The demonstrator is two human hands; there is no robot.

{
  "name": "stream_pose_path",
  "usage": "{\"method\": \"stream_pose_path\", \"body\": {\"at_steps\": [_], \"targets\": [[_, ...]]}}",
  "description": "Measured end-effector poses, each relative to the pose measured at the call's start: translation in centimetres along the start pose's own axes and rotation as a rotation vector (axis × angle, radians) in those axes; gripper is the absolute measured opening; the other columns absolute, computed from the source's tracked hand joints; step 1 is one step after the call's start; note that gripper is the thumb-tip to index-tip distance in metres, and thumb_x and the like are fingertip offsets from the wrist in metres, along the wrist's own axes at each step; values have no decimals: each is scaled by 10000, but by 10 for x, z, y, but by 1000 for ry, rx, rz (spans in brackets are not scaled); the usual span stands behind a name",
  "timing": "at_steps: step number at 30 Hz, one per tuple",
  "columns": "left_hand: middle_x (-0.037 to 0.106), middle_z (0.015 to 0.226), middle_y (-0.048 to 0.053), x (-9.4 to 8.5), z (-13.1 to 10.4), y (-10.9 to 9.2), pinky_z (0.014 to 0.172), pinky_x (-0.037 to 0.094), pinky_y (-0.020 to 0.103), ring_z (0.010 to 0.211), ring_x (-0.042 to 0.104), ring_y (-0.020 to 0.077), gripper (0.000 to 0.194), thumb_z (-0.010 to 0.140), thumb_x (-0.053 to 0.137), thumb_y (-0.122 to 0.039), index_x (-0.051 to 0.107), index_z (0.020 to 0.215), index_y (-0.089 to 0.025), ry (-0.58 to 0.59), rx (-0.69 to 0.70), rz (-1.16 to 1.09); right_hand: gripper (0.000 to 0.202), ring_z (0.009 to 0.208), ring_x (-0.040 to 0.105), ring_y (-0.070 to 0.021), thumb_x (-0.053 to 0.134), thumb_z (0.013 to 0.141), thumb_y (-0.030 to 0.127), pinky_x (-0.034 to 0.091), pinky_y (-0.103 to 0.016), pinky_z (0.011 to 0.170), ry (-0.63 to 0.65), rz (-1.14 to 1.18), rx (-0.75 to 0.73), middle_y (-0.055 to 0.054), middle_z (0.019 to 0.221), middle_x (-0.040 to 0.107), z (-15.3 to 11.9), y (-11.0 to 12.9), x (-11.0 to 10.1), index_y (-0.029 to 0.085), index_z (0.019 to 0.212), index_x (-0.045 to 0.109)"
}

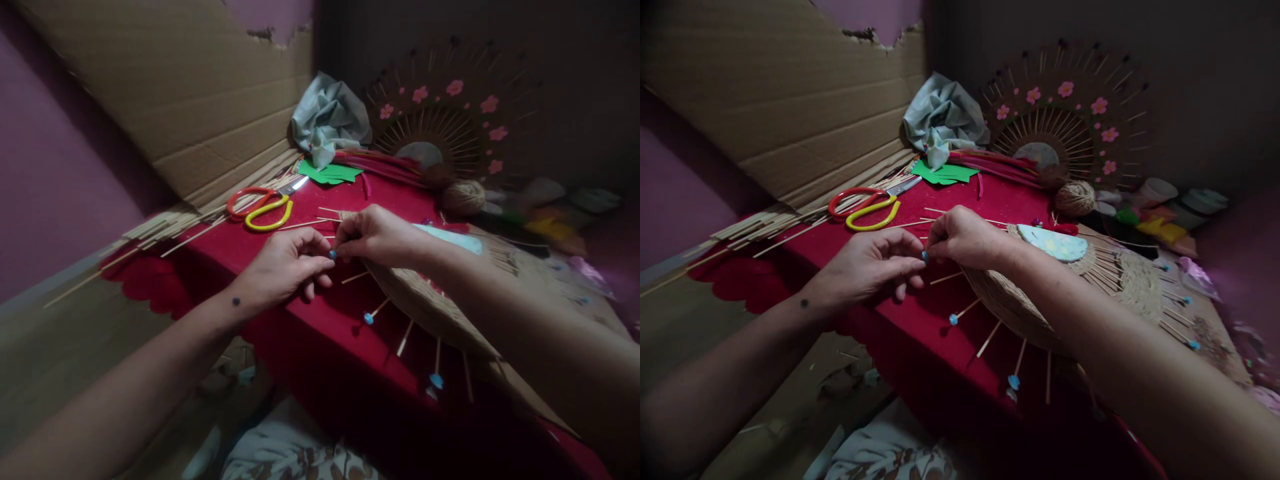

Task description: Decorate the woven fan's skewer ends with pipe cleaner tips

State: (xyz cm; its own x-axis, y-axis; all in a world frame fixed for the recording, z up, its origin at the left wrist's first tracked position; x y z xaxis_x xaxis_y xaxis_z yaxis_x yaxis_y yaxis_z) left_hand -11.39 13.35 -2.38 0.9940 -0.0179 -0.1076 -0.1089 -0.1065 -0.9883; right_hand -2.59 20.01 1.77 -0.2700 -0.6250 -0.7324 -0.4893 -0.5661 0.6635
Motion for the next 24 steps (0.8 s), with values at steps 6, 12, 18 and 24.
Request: {"method": "stream_pose_path", "body": {"at_steps": [6, 12, 18, 24], "targets": [[648, 579, 3, -4, 2, -1, 440, 498, 189, 464, 598, 99, 74, 785, 600, -210, 574, 822, -151, -86, 211, 151, 56, 538, 451, -74, 588, 707, 111, 336, -223, 521, 4, 29, -12, 31, 579, 570, -1, 3, 0, 135, 695, 638], [614, 570, -22, -5, -3, -9, 481, 480, 185, 500, 610, 99, 66, 807, 556, -206, 597, 808, -154, -138, 336, 343, 79, 535, 435, -73, 571, 693, 96, 329, -221, 525, -4, 11, -18, 39, 573, 557, -1, 2, -1, 124, 702, 644], [611, 616, -24, -7, -7, -24, 515, 414, 191, 548, 539, 84, 91, 798, 551, -202, 628, 771, -161, -195, 475, 614, 81, 549, 436, -76, 572, 694, 118, 330, -221, 530, -3, 20, -13, 33, 597, 551, -2, 1, -1, 126, 723, 647], [612, 715, -14, -1, -11, -32, 629, 417, 209, 632, 538, 84, 76, 805, 533, -134, 605, 787, -150, -175, 697, 785, 73, 550, 428, -81, 567, 716, 127, 321, -233, 530, 22, 18, -16, 29, 595, 537, -2, 0, 0, 134, 711, 640]]}}
Point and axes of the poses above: each hand's wrist, its own z-axis towards the middle knuckle, its own x-axis out of the palm, y = z × x, the point moved 7 cm from there along z, towards the middle knuckle
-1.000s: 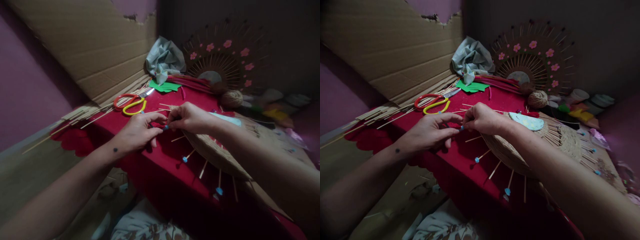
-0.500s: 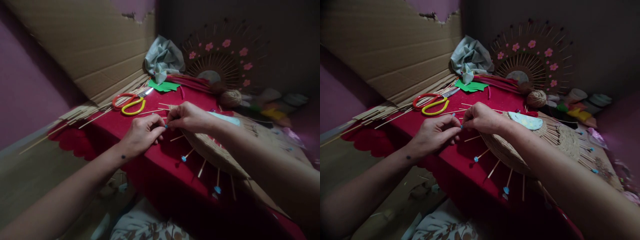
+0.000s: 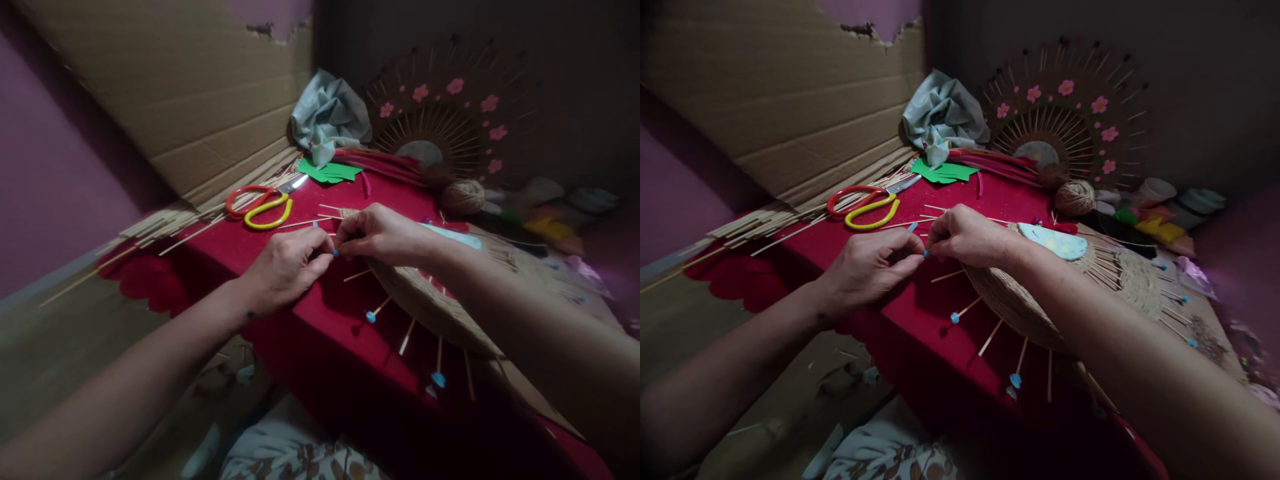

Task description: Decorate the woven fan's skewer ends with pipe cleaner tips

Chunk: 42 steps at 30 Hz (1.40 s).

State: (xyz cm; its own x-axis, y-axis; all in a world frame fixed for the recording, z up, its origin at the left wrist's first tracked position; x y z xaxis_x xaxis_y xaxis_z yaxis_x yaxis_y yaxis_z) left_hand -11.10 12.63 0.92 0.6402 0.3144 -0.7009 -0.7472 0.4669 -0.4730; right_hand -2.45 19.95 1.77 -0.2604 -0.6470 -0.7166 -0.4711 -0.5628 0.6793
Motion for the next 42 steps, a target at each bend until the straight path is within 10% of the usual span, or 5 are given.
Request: {"method": "stream_pose_path", "body": {"at_steps": [6, 42], "targets": [[593, 788, 27, 3, -4, -8, 674, 428, 220, 711, 544, 106, 112, 861, 454, -108, 562, 857, -137, 40, 211, 44, 69, 531, 413, -73, 562, 699, 98, 304, -227, 514, 47, 38, 21, 39, 573, 526, 0, -1, 3, 135, 697, 621], [524, 761, 56, 7, -9, -9, 622, 428, 251, 686, 471, 136, 193, 824, 399, 7, 549, 853, -111, 11, 416, 149, 34, 664, 566, -112, 648, 748, 150, 406, -250, 651, -119, -68, -109, 5, 702, 655, -6, 0, 12, 146, 766, 676]]}}
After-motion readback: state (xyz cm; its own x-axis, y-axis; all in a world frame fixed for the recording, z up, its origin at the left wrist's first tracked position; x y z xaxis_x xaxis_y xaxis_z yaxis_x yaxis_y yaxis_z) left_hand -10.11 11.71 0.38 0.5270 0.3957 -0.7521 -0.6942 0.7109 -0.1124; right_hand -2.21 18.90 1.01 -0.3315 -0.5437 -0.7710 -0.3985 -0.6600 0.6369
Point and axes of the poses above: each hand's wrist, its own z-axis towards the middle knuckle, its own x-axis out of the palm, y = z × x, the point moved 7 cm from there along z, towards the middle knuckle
